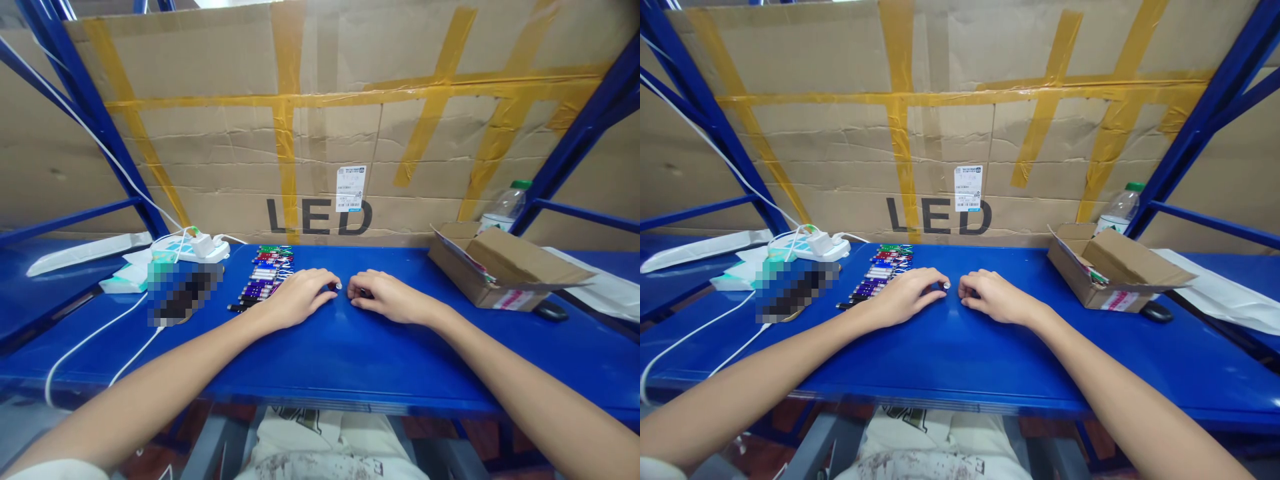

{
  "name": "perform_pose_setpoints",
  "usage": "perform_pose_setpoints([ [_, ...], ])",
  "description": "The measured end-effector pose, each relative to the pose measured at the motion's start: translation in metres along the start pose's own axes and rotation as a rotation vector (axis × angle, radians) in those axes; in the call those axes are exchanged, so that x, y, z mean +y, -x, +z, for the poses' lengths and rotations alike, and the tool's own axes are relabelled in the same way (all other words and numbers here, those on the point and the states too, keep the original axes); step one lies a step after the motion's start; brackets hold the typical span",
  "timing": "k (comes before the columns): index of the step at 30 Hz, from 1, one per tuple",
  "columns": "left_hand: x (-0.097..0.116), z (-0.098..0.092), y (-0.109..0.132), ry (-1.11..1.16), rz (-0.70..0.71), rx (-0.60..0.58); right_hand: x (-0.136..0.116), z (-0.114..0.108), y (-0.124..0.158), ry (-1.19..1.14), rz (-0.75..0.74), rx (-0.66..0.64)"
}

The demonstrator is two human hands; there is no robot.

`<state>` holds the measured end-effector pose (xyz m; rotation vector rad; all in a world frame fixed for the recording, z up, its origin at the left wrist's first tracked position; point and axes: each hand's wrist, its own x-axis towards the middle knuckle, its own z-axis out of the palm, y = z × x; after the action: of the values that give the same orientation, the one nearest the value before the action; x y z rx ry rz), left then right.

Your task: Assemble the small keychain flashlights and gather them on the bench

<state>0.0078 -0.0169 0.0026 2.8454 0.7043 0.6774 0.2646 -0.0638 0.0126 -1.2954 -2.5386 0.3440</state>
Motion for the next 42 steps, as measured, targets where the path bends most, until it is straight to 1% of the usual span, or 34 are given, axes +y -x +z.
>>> perform_pose_setpoints([
  [5,-0.001,0.0,0.0,-0.005,0.003,-0.001,-0.002,0.003,-0.002,-0.019,-0.04,0.02],
  [10,-0.001,0.0,0.001,0.0,0.005,0.004,-0.002,0.003,-0.002,-0.053,-0.055,0.011],
  [16,-0.001,0.0,0.0,-0.003,0.001,-0.001,-0.001,-0.001,0.0,-0.05,-0.025,-0.024],
  [21,-0.001,0.001,0.0,0.0,0.009,0.006,-0.004,-0.001,0.0,-0.046,-0.05,-0.016],
  [26,-0.002,0.001,0.0,0.014,0.009,0.009,-0.007,0.002,0.0,-0.029,-0.014,-0.004],
  [29,0.0,0.0,0.0,0.017,0.006,0.007,-0.008,0.003,-0.001,-0.032,-0.015,0.055],
  [32,0.004,-0.001,-0.001,0.073,-0.025,0.01,-0.01,0.002,0.0,-0.068,-0.036,0.202],
  [35,0.007,0.0,-0.002,0.208,-0.095,0.001,-0.013,0.0,0.001,-0.128,-0.033,0.328],
  [38,0.009,0.002,-0.004,0.332,-0.142,-0.014,-0.016,0.0,0.001,-0.203,-0.029,0.35],
  [42,0.009,0.004,-0.004,0.385,-0.126,-0.02,-0.02,0.002,0.001,-0.274,-0.044,0.303],
])
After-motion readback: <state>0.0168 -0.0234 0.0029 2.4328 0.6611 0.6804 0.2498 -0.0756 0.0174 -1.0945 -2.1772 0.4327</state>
